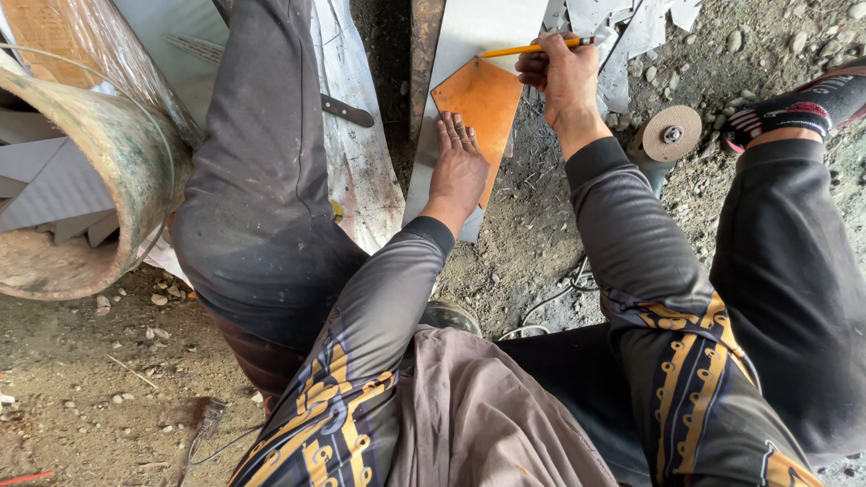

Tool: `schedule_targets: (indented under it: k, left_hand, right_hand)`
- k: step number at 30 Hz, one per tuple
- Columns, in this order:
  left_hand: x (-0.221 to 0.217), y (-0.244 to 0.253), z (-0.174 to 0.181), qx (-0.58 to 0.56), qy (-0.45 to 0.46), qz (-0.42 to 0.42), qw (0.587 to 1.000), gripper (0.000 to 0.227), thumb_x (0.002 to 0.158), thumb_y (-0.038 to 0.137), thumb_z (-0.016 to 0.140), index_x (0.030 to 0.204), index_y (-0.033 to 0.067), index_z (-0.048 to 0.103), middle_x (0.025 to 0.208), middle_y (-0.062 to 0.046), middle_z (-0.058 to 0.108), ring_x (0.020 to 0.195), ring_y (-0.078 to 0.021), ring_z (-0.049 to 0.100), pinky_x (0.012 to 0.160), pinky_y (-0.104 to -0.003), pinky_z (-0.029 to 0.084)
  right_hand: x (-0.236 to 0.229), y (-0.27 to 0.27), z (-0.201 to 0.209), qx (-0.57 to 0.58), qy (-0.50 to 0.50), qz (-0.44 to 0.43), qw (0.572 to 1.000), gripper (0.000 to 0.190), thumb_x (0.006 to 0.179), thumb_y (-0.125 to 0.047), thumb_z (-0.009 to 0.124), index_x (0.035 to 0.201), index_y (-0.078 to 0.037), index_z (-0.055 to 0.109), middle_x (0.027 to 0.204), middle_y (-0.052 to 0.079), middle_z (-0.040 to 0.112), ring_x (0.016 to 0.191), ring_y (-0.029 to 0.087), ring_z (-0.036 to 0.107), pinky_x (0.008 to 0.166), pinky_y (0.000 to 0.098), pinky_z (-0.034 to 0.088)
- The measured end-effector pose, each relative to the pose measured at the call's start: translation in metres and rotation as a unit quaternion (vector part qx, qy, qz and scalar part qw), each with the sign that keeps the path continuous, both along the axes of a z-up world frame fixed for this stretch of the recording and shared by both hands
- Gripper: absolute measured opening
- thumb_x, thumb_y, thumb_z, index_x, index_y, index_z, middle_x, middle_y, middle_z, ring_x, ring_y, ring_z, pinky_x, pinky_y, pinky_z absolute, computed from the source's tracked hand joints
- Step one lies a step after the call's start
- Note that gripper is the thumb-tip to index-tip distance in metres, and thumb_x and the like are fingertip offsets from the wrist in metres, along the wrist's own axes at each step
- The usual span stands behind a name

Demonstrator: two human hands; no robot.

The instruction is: The person uses a pencil to trace the outline of an orange template onto a metal sheet. They repeatedly reposition the template and mark multiple sections of the metal sheet.

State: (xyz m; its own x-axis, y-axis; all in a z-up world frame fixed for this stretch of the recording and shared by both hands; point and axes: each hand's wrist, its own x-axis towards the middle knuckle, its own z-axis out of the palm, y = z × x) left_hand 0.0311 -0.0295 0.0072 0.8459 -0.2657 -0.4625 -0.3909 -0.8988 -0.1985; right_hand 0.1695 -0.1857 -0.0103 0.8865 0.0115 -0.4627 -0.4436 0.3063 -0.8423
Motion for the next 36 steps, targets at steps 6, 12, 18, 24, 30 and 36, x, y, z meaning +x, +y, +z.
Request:
schedule_targets:
  k: [6,12,18,24,30,36]
  left_hand:
    - [0.000,0.000,-0.008,0.015,-0.005,-0.009,1.000,0.057,0.099,0.016,0.042,0.151,-0.0095,0.040,0.155,-0.038,0.035,0.145,-0.0552,0.032,0.121,-0.060,0.021]
    - [0.002,-0.001,-0.012,0.020,-0.011,-0.013,1.000,0.058,0.098,0.015,0.042,0.151,-0.0090,0.039,0.155,-0.037,0.034,0.145,-0.0541,0.031,0.121,-0.059,0.020]
    - [-0.001,0.000,-0.008,-0.004,0.006,-0.016,1.000,0.057,0.100,0.014,0.040,0.149,-0.0135,0.040,0.154,-0.041,0.034,0.144,-0.0583,0.031,0.120,-0.063,0.021]
    - [-0.001,0.005,-0.009,-0.048,-0.011,0.006,0.999,0.060,0.097,0.017,0.046,0.148,-0.0140,0.040,0.153,-0.042,0.034,0.144,-0.0581,0.030,0.120,-0.064,0.019]
    - [-0.073,0.005,0.007,-0.080,-0.104,-0.032,0.991,0.057,0.100,0.021,0.059,0.148,-0.0076,0.047,0.150,-0.037,0.044,0.142,-0.0511,0.041,0.123,-0.062,0.022]
    - [-0.074,0.033,0.012,-0.368,0.005,0.354,0.860,0.040,0.107,0.024,0.050,0.141,0.0020,0.056,0.126,-0.019,0.069,0.111,-0.0348,0.069,0.101,-0.046,0.053]
  right_hand:
    - [-0.001,-0.003,0.014,-0.073,-0.049,0.047,0.995,0.016,0.103,-0.010,0.059,0.101,0.005,0.065,0.085,0.016,0.075,0.068,0.020,0.077,0.062,0.0312,0.068]
    - [0.004,-0.006,0.032,-0.195,-0.108,0.140,0.965,0.016,0.104,-0.011,0.060,0.102,0.003,0.067,0.082,0.012,0.075,0.065,0.016,0.075,0.059,0.0288,0.066]
    - [-0.018,-0.069,0.046,-0.631,-0.246,0.291,0.675,0.018,0.099,-0.014,0.065,0.087,-0.001,0.070,0.065,0.013,0.068,0.051,0.020,0.062,0.049,0.0329,0.050]
    - [-0.093,-0.089,-0.017,-0.568,-0.232,0.230,0.755,0.031,0.107,-0.020,0.065,0.080,-0.004,0.067,0.064,0.013,0.061,0.053,0.024,0.063,0.049,0.0373,0.050]
    - [-0.186,-0.015,-0.073,-0.512,-0.025,0.317,0.798,0.041,0.112,-0.037,0.057,0.101,0.001,0.069,0.091,0.023,0.072,0.084,0.035,0.069,0.071,0.0431,0.053]
    - [-0.191,-0.015,-0.050,-0.304,0.163,0.249,0.905,0.039,0.098,-0.037,0.065,0.117,-0.003,0.070,0.102,0.012,0.076,0.084,0.021,0.071,0.072,0.0385,0.057]
